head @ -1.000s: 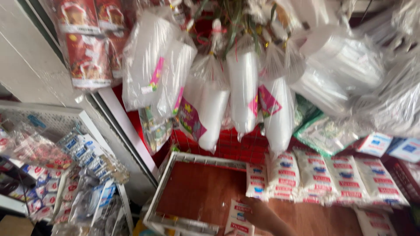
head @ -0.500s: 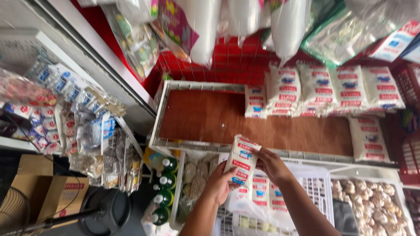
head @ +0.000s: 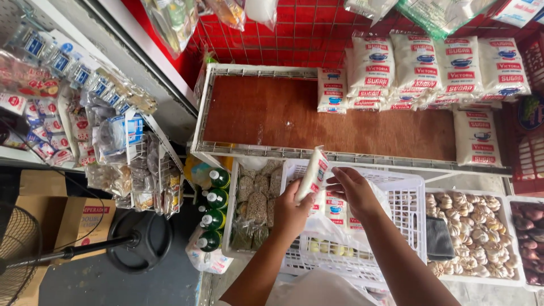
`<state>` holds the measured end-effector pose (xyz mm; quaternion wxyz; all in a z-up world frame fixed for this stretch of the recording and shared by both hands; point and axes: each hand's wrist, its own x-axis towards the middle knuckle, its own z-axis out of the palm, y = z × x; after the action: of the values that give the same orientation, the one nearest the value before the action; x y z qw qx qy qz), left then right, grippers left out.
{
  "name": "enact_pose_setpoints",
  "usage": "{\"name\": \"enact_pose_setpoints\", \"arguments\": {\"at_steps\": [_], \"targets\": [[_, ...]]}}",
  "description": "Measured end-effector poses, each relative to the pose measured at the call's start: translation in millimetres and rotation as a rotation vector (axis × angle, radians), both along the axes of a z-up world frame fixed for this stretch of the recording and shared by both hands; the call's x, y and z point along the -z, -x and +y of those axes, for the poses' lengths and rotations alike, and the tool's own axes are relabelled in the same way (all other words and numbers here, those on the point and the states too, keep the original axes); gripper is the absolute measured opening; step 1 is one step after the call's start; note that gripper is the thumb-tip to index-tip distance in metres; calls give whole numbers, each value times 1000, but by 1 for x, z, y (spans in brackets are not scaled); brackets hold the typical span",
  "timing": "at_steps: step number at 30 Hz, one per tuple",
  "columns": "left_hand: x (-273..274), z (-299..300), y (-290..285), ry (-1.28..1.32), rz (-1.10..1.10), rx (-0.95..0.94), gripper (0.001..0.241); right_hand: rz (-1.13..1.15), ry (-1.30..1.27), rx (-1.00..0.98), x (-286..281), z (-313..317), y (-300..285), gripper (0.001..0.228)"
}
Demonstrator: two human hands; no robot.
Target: The recorder is picking up bags of sugar from a shelf and placing them into a white plastic crate at a grocery store.
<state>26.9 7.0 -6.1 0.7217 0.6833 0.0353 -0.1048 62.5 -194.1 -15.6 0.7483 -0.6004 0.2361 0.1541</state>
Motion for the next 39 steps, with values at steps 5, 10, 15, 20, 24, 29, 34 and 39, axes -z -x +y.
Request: {"name": "enact_pose_setpoints", "arguments": {"at_steps": [5, 10, 15, 20, 24, 29, 34, 39], "targets": [[-42, -3, 18, -664, -415, 55, 52, 11, -266, -11, -18, 17, 20, 43], [-80, -5, 35, -848, -605, 232, 67, -37, -406, 106, -9, 12, 34, 41], [-5, -5, 33, -433, -407, 89, 75, 39, -418, 185, 17, -7, 44, 40], [44, 4, 31, 206, 313, 102, 60, 11, -500, 160, 32, -19, 60, 40], [31, 1, 30, 245, 287, 234, 45, 2, -420, 175, 11, -11, 60, 36], [13, -18, 41, -215, -22, 177, 41, 111, 2, 241, 8, 0, 71, 35], [-15, -41, 43, -728, -402, 433, 42, 97, -276, 162, 31, -10, 88, 42], [6, -56, 37, -803, -547, 580, 55, -23, -328, 399, 66, -35, 86, 39]]}}
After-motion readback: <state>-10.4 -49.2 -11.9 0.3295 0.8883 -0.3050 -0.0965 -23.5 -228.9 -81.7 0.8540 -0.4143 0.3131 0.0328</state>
